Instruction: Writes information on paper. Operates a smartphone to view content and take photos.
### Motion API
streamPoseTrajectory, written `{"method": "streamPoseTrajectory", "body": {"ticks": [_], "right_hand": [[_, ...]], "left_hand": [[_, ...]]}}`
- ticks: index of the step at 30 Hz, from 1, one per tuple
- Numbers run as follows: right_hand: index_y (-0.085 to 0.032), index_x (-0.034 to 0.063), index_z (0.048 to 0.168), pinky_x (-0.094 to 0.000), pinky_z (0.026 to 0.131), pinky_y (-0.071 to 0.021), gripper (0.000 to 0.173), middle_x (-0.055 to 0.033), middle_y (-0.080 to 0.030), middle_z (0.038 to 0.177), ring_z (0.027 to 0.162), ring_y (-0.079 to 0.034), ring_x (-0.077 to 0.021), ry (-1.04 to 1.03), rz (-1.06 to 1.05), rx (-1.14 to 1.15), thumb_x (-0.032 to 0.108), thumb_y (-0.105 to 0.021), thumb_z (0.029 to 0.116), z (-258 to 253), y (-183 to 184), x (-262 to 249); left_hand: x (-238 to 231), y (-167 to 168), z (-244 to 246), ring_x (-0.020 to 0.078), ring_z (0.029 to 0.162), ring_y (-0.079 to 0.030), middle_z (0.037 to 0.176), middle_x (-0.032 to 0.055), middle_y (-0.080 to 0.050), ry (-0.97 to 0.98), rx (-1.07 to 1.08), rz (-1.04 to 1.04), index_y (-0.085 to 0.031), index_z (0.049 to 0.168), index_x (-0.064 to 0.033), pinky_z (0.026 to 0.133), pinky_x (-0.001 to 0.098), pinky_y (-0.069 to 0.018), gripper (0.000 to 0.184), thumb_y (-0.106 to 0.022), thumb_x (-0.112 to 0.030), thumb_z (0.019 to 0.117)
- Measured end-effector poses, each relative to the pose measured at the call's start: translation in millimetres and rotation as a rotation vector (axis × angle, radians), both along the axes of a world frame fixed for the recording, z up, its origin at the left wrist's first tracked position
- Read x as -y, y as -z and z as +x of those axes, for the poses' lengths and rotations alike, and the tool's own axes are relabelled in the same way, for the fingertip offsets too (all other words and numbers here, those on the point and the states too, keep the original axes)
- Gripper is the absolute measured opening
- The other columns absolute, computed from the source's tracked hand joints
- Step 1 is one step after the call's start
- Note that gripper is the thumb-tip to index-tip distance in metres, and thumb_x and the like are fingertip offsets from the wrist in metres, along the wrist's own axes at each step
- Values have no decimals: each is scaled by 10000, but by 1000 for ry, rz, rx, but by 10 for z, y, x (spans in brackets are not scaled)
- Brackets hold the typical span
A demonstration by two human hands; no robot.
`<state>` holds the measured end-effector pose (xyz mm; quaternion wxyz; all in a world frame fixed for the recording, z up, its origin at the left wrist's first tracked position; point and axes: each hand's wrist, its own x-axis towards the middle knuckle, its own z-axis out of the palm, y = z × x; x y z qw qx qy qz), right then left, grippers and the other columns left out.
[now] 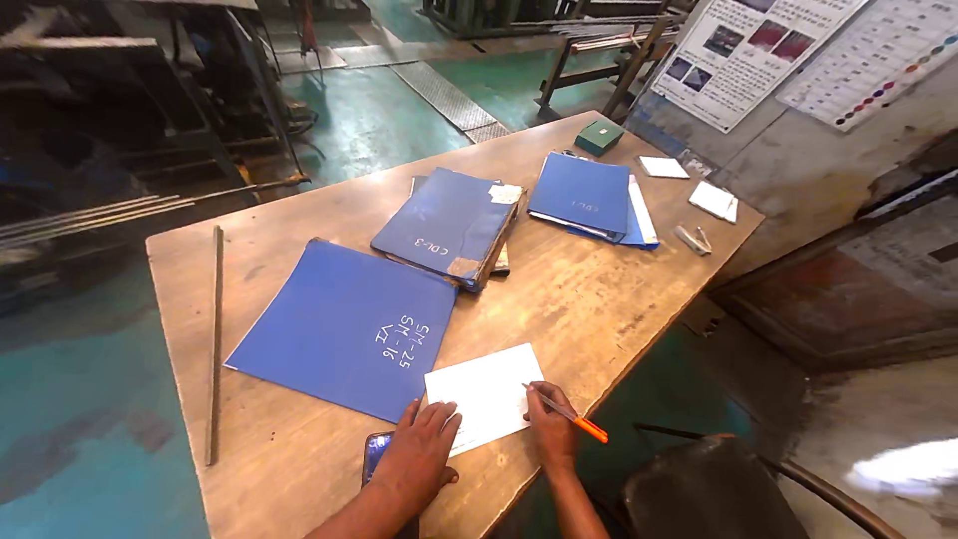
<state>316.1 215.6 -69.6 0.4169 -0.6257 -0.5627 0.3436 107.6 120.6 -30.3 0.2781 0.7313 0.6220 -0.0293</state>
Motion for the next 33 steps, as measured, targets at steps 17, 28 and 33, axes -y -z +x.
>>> {"method": "streamPoseTrajectory", "body": {"ticks": [17,28,33], "right_hand": [[-759,60,939,-236,694,-579,182,-29,-726,858,764,-684,-76,-143,310,203,188,-640,890,-21,57,235],[-800,106,995,-338,835,-592,268,-40,-765,989,919,-720,-195,-185,477,371,287,-614,926,-160,282,623],[-767,45,1028,-320,739,-592,281,-53,-745,890,816,-711,-152,46,268,268,247,-608,916,90,58,457]], "left_hand": [[102,23,35,306,1437,-466,1518,153,-519,65,-126,154,-556,1419,-5,1202,537,-320,679,-700,-450,926],[98,36,-3,294,1435,-468,1535,144,-500,104,-27,97,-541,1436,-16,1140,414,-434,585,-688,-327,963],[93,24,31,303,1441,-457,1566,165,-458,127,-74,68,-514,1446,23,1123,412,-449,593,-661,-319,985]]}}
